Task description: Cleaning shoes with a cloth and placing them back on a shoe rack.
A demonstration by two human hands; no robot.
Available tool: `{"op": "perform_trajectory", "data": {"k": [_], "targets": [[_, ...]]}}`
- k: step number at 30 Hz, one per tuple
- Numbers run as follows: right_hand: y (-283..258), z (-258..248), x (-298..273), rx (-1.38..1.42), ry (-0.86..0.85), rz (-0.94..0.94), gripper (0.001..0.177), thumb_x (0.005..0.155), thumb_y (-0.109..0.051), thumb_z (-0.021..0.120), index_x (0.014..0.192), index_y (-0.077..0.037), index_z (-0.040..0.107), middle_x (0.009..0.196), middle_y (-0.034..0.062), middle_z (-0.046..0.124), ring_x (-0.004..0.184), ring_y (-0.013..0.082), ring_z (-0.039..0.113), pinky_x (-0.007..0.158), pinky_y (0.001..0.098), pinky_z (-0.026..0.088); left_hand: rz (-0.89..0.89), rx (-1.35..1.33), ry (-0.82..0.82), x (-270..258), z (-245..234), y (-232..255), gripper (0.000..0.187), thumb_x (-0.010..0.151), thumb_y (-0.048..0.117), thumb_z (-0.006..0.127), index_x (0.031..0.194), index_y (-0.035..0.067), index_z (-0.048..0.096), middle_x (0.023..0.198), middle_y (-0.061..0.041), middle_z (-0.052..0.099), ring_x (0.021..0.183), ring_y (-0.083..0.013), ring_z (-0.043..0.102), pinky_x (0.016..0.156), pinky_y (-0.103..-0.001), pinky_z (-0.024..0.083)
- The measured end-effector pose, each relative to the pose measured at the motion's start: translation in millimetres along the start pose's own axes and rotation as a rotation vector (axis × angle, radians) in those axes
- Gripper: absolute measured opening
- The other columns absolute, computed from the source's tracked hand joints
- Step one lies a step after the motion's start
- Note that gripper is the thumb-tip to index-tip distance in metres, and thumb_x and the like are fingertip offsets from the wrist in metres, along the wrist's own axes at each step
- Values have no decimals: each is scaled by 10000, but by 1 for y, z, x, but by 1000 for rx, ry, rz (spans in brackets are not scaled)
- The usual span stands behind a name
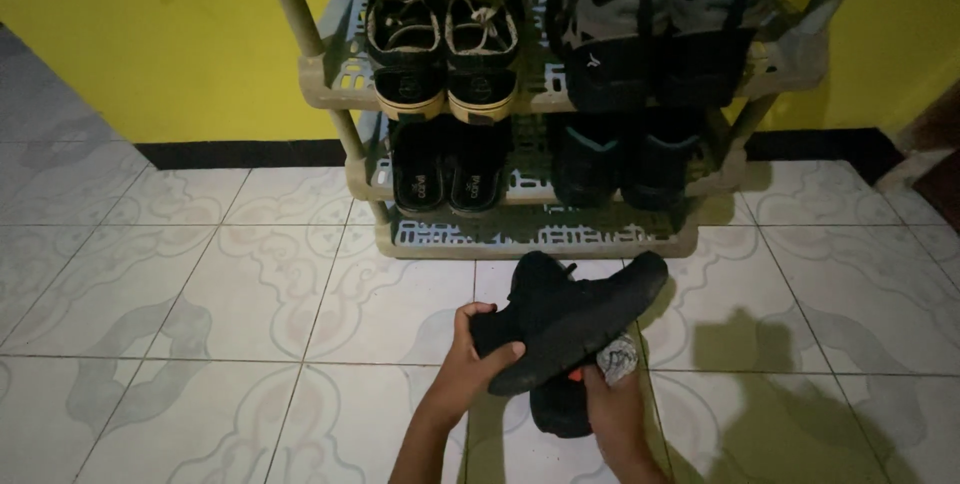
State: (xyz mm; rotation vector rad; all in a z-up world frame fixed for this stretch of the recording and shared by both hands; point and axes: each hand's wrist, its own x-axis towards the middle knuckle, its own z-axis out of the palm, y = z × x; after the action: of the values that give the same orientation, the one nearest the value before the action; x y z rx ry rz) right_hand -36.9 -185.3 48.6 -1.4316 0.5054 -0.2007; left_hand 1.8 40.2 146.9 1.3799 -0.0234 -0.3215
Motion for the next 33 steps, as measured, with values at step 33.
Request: {"op": "perform_trajectory", "data": {"k": [33], "targets": [[-123, -80, -20, -255, 257, -490, 551, 966, -84, 550, 1507, -28, 461, 1342, 196, 588, 1170, 344, 548, 994, 447, 437, 84, 99, -39, -15, 17, 39, 863, 764, 145, 800, 1475, 169, 312, 1397, -63, 532, 1120, -236, 595, 782, -426, 530]]}}
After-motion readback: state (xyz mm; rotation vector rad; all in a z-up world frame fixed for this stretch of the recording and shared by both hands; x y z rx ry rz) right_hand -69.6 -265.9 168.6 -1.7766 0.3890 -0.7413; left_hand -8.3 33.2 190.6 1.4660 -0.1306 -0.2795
